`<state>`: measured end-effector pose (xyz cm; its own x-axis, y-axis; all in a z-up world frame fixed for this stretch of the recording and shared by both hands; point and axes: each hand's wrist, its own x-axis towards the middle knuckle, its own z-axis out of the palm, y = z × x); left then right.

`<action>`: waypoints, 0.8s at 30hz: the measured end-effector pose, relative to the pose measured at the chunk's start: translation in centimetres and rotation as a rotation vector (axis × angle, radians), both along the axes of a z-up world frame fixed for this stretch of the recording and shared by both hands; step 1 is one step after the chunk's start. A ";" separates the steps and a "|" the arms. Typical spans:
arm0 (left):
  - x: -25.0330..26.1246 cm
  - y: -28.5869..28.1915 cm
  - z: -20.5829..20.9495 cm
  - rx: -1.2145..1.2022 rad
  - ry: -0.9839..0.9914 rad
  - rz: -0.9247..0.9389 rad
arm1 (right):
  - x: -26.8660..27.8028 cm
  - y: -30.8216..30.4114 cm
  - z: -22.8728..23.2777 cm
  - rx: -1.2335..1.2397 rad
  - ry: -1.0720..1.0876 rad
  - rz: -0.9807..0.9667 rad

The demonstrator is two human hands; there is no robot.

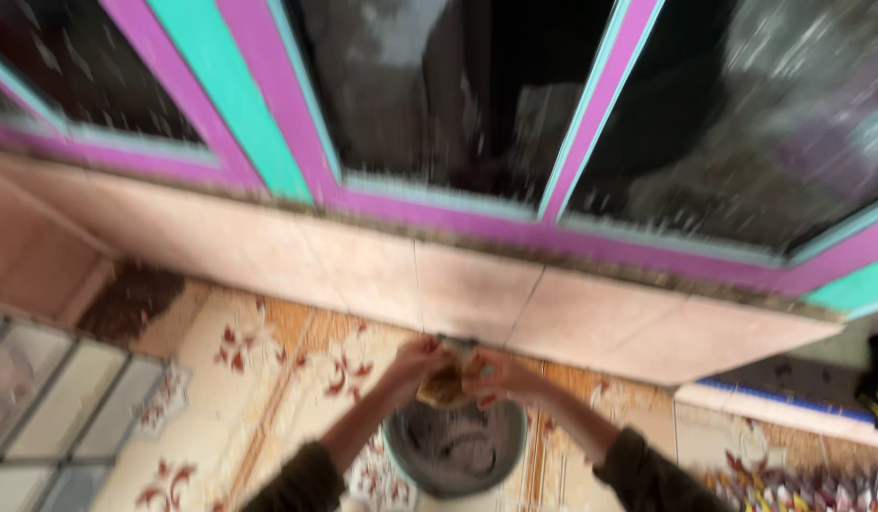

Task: The person cleans the glass panes of a multi-pane window using a sponge and soapy water from a bucket. They repeatedly dip the sponge into the bucket, wring it out, and wipe the window panes in a systematic manner.

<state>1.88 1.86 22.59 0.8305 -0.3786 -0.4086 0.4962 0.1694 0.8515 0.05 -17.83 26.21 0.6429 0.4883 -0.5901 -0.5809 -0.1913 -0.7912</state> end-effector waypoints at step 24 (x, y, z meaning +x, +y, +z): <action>-4.9 -3.7 42.4 -0.100 0.296 0.395 | -3.9 -1.9 35.5 0.030 0.011 -0.639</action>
<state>-3.06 -1.84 65.02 0.7725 -0.1080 -0.6258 0.5953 0.4664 0.6543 -3.83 -19.77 61.70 0.8069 0.0268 -0.5901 -0.5809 0.2172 -0.7845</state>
